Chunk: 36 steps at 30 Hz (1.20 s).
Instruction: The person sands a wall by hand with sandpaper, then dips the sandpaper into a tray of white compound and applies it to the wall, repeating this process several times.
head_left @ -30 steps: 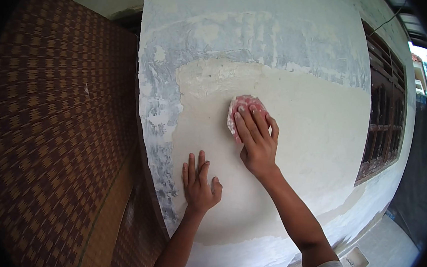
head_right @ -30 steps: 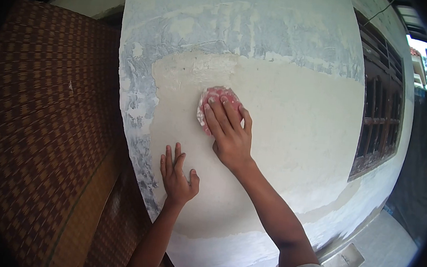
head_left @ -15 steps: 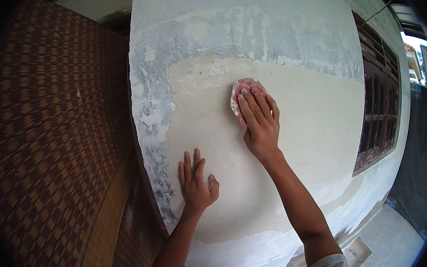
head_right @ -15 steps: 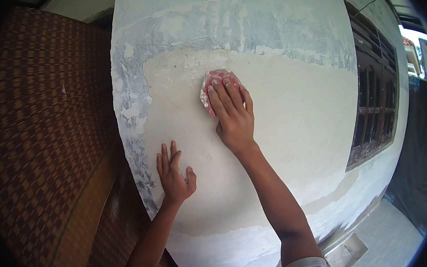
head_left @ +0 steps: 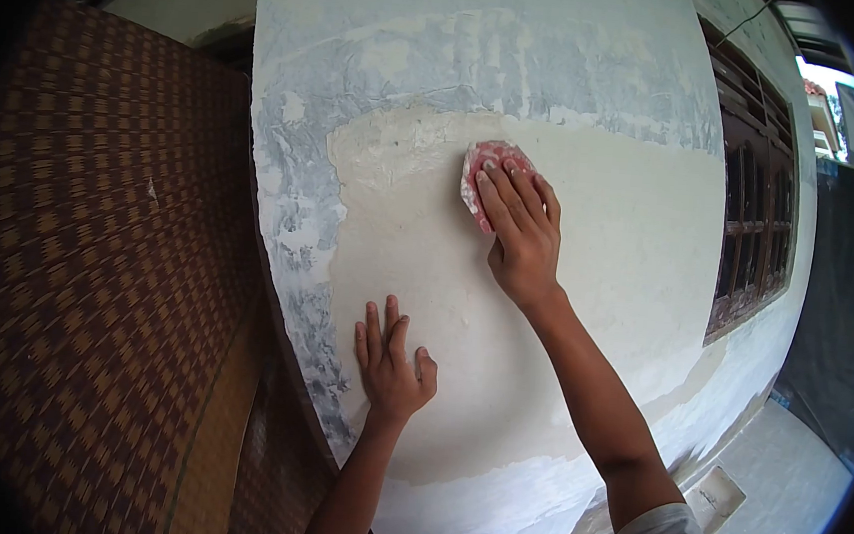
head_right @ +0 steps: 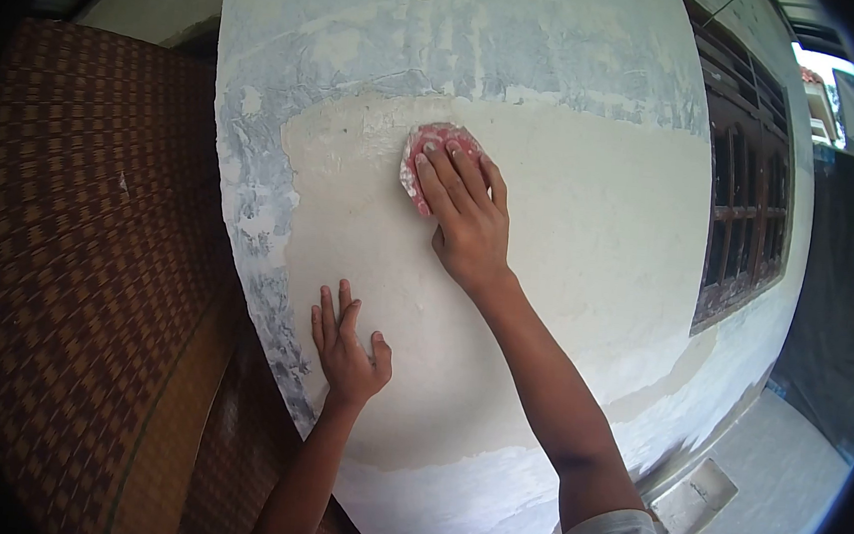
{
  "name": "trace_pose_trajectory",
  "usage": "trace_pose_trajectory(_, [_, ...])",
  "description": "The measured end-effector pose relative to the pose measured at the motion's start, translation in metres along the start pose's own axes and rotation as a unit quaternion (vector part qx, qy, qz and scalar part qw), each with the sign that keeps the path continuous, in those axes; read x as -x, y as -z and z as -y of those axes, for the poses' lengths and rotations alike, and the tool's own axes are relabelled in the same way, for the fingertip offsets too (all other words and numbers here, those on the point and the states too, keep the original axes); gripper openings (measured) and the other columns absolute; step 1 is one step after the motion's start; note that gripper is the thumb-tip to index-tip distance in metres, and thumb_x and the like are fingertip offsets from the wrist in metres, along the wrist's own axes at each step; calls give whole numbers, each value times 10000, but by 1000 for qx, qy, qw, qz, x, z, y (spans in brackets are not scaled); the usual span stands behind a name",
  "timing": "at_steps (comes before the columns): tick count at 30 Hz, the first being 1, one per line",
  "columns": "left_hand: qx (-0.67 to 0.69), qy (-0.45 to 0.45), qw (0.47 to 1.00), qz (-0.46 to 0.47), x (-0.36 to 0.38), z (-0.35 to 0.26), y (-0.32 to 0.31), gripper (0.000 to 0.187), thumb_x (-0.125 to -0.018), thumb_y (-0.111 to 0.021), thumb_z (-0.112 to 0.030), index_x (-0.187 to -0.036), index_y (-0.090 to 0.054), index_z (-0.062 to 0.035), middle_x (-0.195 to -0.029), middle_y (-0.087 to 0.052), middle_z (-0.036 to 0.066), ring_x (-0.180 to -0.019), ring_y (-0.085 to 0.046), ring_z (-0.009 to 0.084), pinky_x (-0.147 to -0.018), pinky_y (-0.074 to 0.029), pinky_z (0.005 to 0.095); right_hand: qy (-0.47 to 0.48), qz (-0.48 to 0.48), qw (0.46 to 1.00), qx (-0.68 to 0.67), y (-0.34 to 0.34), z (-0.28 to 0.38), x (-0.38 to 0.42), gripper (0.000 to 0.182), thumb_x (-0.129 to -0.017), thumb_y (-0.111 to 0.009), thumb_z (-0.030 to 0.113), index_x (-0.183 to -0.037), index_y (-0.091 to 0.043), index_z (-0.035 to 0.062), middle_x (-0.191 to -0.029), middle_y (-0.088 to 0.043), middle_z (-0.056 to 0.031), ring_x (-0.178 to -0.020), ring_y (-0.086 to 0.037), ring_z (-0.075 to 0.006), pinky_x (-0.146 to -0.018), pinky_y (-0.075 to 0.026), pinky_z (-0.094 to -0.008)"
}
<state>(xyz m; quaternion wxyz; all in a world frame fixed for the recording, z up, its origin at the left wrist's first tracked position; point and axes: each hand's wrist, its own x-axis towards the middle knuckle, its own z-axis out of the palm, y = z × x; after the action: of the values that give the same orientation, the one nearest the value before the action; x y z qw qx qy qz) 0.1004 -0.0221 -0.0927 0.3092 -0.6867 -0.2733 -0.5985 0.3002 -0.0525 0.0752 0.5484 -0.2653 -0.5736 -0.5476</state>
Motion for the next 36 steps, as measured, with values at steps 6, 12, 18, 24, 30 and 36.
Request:
trace_pose_trajectory(6, [0, -5, 1000, 1, -2, 2, 2, 528, -940, -537, -169, -1422, -411, 7, -1581, -451, 313, -1523, -321, 520, -1234, -185, 643, -26, 41, 999, -19, -25, -2, 4, 667, -744, -621, -112, -1389, -627, 55, -1437, -641, -97, -1351, -569, -299, -1194, -351, -513])
trace_pose_trajectory(12, [3, -4, 1000, -2, -3, 1, 0, 536, -932, -540, -165, -1425, -413, 5, -1581, -450, 313, -1521, -323, 521, -1235, -183, 643, 2, 84, 994, -64, 17, 38, 77, 623, -731, -663, -90, -1328, -699, 86, -1402, -675, -90, -1390, -572, -263, -1203, -359, -496])
trace_pose_trajectory(18, [1, -11, 1000, -2, -1, 4, 0, 550, -922, -539, -157, -1430, -404, 6, -1586, -443, 312, -1520, -321, 524, -1236, -178, 647, 1, -9, 999, -44, -36, 16, -43, 625, -765, -623, -93, -1361, -659, 90, -1410, -661, -69, -1363, -569, -274, -1190, -360, -493])
trace_pose_trajectory(24, [36, -14, 999, -4, 0, 6, 0, 535, -941, -530, -143, -1430, -380, 13, -1597, -412, 326, -1525, -295, 535, -1233, -155, 672, -22, 100, 993, -61, -11, 56, 65, 644, -756, -655, -56, -1377, -671, 113, -1456, -636, -58, -1430, -519, -249, -1244, -320, -496])
trace_pose_trajectory(30, [112, 4, 994, -11, 15, -30, -2, 545, -961, -539, -131, -1448, -350, 23, -1602, -364, 365, -1528, -243, 571, -1214, -169, 685, -52, 159, 983, -80, 71, 63, 129, 594, -797, -656, -42, -1367, -683, 123, -1440, -651, -43, -1420, -535, -235, -1226, -344, -484])
trace_pose_trajectory(36, [255, 23, 964, 76, 72, -148, -50, 569, -938, -548, -102, -1450, -335, 29, -1591, -371, 372, -1520, -243, 583, -1210, -206, 678, -149, 213, 965, -33, 171, 15, 191, 598, -809, -598, -76, -1373, -679, 108, -1454, -647, -57, -1397, -557, -268, -1203, -356, -482])
